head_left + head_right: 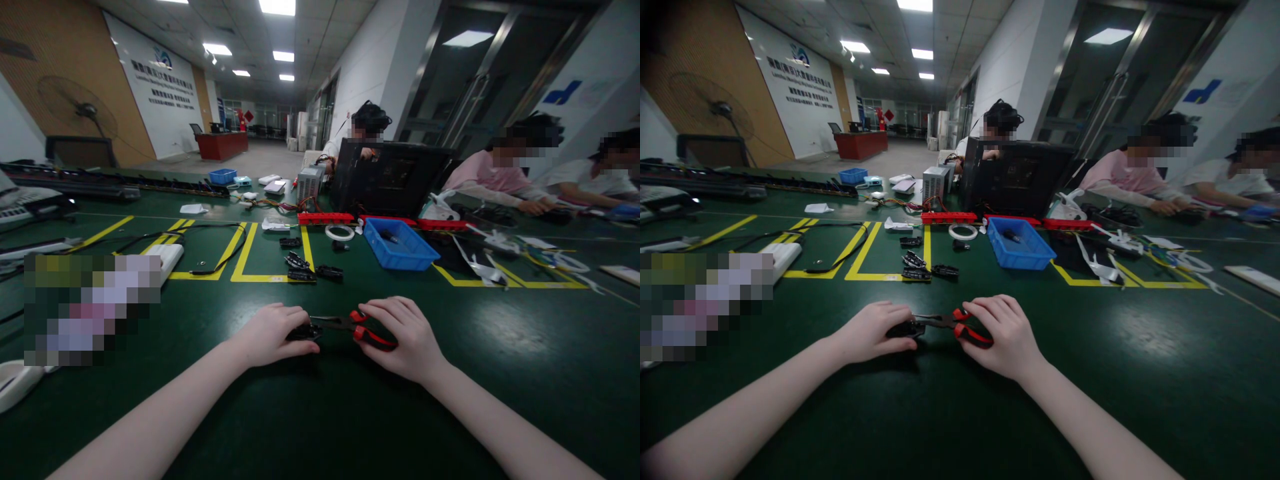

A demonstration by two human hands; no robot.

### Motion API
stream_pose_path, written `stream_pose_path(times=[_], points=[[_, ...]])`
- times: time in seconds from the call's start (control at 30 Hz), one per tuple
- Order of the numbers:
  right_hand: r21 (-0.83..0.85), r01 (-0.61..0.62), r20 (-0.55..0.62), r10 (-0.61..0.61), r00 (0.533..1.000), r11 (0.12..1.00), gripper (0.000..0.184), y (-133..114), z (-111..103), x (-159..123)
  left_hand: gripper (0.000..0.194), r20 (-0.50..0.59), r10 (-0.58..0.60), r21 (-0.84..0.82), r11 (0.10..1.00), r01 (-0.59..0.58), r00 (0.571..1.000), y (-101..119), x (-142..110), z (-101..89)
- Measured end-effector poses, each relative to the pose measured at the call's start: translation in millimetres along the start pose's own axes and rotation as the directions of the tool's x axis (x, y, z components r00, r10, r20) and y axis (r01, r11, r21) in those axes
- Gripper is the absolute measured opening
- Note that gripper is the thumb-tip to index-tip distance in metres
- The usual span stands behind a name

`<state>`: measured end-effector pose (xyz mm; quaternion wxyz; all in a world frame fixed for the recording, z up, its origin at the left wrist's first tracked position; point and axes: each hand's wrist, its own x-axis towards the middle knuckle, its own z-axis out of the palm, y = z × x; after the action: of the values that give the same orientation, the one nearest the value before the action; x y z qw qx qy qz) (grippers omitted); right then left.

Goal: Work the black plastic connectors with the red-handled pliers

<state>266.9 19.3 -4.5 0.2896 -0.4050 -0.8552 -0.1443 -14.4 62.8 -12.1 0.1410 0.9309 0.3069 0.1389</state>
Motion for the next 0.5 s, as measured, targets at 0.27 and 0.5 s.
stream_pose_path(times=[0.27, 0.5], points=[[0.000, 0.034, 0.019, -0.034, 0.999, 0.999, 0.040, -1.2, 0.8, 0.2, 0.037, -0.012, -0.001, 0.001, 1.000, 0.001, 1.000, -1.0, -0.1, 0.8], [0.079, -0.004, 0.070, -0.001, 0.998, 0.997, 0.040, -1.4, 2.0, -1.1, 0.034, -0.018, 0.003, -0.005, 1.000, -0.003, 1.000, -1.0, 0.1, -0.5]])
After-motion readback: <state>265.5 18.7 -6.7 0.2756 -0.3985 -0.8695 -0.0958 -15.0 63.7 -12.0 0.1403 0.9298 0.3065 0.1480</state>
